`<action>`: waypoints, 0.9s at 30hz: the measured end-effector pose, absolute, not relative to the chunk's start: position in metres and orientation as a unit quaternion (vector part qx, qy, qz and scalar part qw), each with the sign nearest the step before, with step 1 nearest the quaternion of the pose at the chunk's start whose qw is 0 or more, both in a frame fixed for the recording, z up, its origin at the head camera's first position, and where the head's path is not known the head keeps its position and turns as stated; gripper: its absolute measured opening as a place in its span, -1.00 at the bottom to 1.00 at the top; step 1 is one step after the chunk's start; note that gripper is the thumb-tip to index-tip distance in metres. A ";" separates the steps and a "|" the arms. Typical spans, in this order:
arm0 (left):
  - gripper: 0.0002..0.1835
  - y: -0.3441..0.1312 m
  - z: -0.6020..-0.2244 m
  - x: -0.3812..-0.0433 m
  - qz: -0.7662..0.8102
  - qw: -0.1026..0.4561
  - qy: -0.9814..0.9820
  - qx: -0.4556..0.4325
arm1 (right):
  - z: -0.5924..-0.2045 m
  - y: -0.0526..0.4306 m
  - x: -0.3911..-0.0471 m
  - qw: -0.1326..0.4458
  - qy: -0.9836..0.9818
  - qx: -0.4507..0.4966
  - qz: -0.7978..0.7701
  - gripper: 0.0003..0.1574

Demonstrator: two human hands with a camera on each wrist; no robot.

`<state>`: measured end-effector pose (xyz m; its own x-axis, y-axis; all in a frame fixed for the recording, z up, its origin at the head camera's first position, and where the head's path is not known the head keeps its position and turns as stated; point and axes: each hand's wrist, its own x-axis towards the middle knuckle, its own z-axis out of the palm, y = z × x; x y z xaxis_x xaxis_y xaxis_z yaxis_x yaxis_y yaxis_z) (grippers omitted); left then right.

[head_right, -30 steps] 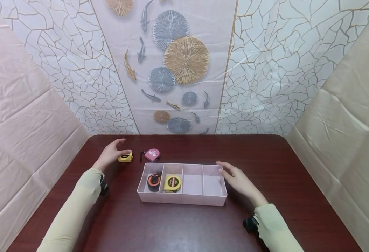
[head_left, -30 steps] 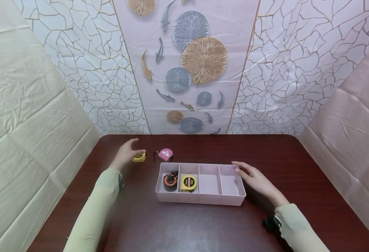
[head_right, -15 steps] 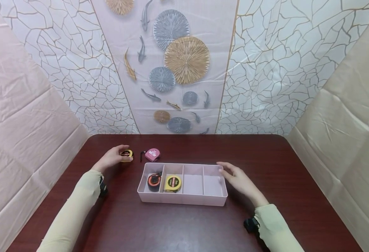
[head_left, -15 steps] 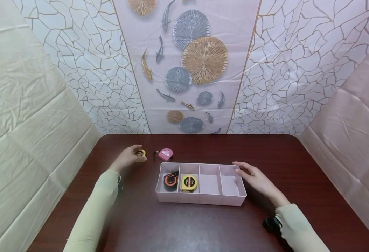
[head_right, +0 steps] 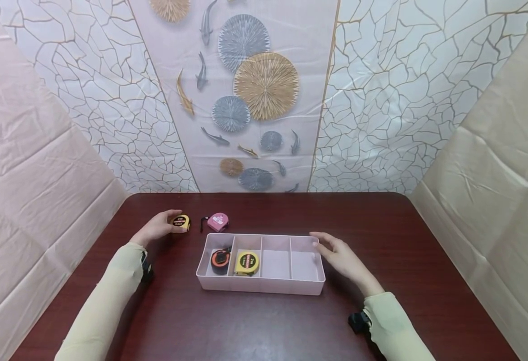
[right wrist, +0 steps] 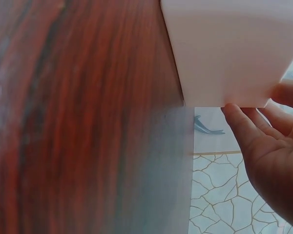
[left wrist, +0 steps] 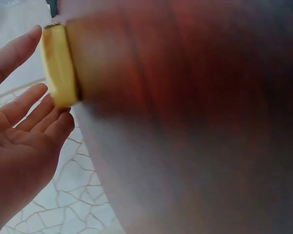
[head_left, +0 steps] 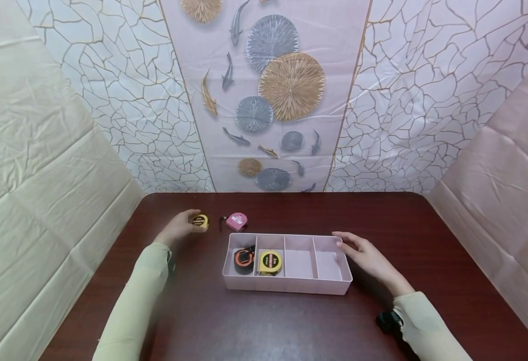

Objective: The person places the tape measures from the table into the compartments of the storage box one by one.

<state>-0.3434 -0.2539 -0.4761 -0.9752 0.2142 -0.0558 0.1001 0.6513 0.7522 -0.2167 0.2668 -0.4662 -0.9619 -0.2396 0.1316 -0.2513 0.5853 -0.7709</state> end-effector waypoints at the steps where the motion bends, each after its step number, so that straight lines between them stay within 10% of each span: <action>1: -0.16 -0.255 -0.477 -0.344 0.408 0.072 0.906 0.082 | -0.467 0.267 -0.217 0.005 -0.890 0.138 0.435 -0.44; 27: -0.25 -0.248 -0.475 -0.347 0.307 0.038 0.945 0.104 | -0.467 0.268 -0.217 -0.006 -0.888 0.129 0.441 -0.41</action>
